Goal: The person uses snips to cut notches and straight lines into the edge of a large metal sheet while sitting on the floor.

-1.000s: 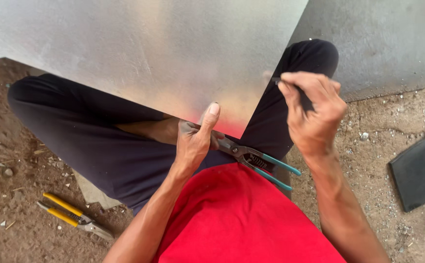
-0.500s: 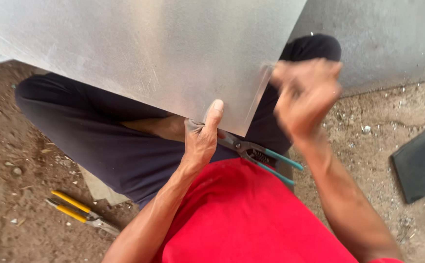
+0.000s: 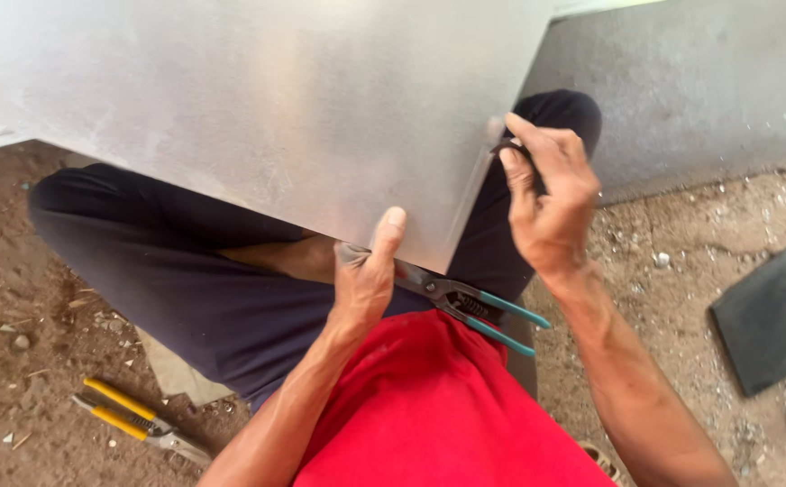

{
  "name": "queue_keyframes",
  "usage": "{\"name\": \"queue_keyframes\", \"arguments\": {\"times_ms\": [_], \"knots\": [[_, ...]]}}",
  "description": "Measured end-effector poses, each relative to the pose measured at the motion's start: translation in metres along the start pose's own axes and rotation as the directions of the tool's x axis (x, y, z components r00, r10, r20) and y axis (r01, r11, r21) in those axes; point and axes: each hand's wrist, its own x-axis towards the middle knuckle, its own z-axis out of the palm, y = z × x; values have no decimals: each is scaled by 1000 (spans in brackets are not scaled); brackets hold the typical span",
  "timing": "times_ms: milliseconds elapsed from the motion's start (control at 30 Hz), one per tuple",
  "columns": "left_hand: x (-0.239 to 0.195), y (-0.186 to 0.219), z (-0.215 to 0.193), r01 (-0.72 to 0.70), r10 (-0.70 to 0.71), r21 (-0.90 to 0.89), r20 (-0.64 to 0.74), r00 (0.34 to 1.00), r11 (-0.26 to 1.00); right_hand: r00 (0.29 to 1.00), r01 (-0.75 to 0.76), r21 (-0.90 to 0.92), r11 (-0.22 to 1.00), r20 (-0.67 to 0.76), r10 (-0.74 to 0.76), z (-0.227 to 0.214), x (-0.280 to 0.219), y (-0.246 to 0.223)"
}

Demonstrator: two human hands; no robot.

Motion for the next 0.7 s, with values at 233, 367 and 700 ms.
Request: {"name": "queue_keyframes", "arguments": {"times_ms": [233, 367, 700], "knots": [[-9, 2, -7, -148, 143, 100, 52, 988, 984, 976, 214, -214, 953, 74, -202, -2, -51, -4], [-8, 12, 18, -506, 506, 131, 37, 862, 853, 972, 188, 5, 982, 141, -187, 2, -112, -49], [-3, 55, 51, -761, 39, 592, 782, 622, 267, 810, -582, -134, 802, -4, 586, -41, -145, 47]]}}
